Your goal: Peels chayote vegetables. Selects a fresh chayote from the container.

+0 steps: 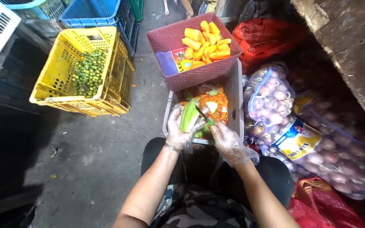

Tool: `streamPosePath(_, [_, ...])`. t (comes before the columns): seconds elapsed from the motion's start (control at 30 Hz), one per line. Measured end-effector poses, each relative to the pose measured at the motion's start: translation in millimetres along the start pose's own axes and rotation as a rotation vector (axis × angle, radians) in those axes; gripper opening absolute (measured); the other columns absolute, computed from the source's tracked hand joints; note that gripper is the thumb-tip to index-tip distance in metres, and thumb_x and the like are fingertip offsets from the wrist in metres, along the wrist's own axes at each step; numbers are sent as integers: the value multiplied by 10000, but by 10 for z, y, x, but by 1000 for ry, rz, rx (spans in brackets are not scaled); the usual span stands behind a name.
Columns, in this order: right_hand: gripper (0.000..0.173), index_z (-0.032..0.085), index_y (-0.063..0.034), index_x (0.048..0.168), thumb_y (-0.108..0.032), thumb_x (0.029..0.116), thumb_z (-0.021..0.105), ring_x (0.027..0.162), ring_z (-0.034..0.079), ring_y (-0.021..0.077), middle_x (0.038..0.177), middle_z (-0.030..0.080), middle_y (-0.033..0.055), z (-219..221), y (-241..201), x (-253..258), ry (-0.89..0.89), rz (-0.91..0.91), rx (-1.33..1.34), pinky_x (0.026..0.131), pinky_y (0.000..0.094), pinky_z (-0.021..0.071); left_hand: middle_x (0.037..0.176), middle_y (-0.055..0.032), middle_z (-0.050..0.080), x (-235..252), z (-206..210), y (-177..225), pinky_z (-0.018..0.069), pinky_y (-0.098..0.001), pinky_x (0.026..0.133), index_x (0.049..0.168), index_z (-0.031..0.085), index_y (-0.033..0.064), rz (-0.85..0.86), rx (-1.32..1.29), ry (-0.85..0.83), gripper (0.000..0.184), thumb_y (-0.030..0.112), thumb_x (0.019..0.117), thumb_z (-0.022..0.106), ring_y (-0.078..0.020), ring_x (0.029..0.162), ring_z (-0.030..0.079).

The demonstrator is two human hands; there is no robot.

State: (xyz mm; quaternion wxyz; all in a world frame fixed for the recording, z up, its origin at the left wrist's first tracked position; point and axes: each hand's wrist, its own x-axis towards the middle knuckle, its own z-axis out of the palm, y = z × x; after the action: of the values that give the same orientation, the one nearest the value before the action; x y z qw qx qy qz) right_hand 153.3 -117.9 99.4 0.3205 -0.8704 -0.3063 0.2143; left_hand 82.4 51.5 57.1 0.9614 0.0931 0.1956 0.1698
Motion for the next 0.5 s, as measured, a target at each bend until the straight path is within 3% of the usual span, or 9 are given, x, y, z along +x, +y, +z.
streamPosePath(0.1, [515,639,-81,1295,-420,1112,298,1079,679,349,1089,710,193,-53,28,42,-112,102,-20,945,592,505,1317,-147,630,-60,2,-23,541,-534,963,1374,546,102,67,57,-18,539,432,1065,253,-317,1205,622])
streamPosePath(0.17, [497,649,-57,1277,-395,1117,322,1092,667,319,1113,700,192,-62,89,20,-82,125,67,971,556,499,1423,-127,569,-79,-52,-9,485,-525,1054,1473,482,111,88,50,-137,607,429,1066,163,-302,1302,559])
streamPosePath(0.2, [475,654,-48,1251,-393,1106,362,1040,664,274,1080,695,171,-28,120,-20,-17,105,149,939,509,515,1398,-135,584,-96,-19,-21,504,-527,1028,1462,491,113,100,25,-115,633,475,1056,167,-310,1273,582])
streamPosePath(0.27, [466,641,-48,1234,-439,1001,544,868,656,168,975,685,98,93,118,-139,111,-20,291,793,408,557,1338,-151,625,-107,39,-66,535,-543,978,1415,535,111,111,-52,-55,731,629,1010,215,-333,1217,621])
streamPosePath(0.3, [543,628,-41,1267,-461,924,658,844,650,138,982,685,78,167,70,-219,124,-95,339,768,373,567,1312,-141,640,-96,45,-98,549,-524,953,1399,549,115,125,-58,-36,783,681,989,197,-313,1193,634])
streamPosePath(0.33, [631,622,-20,1311,-469,885,746,905,672,148,1070,704,100,246,5,-312,119,-179,350,819,365,585,1301,-123,643,-90,35,-131,546,-501,954,1395,546,123,141,-40,-38,812,703,980,158,-285,1188,631])
streamPosePath(0.4, [455,706,15,1211,-335,922,749,930,737,214,1094,745,163,462,-103,-451,197,-371,262,838,374,617,1277,-60,660,-103,6,-202,549,-440,951,1381,555,163,164,28,-36,781,683,993,120,-206,1174,634])
streamPosePath(0.43, [296,742,21,1113,-200,916,729,907,753,242,1039,756,177,546,-172,-516,213,-401,255,825,383,622,1333,-73,628,-86,-59,-221,523,-465,992,1433,516,160,139,28,-87,791,683,989,120,-223,1225,603])
streamPosePath(0.5, [182,737,51,1031,-73,919,665,879,731,211,962,742,176,663,-300,-659,148,-337,375,839,327,599,1305,-94,622,-92,-50,-260,528,-502,971,1408,508,172,71,-33,-100,694,633,1002,185,-262,1206,607])
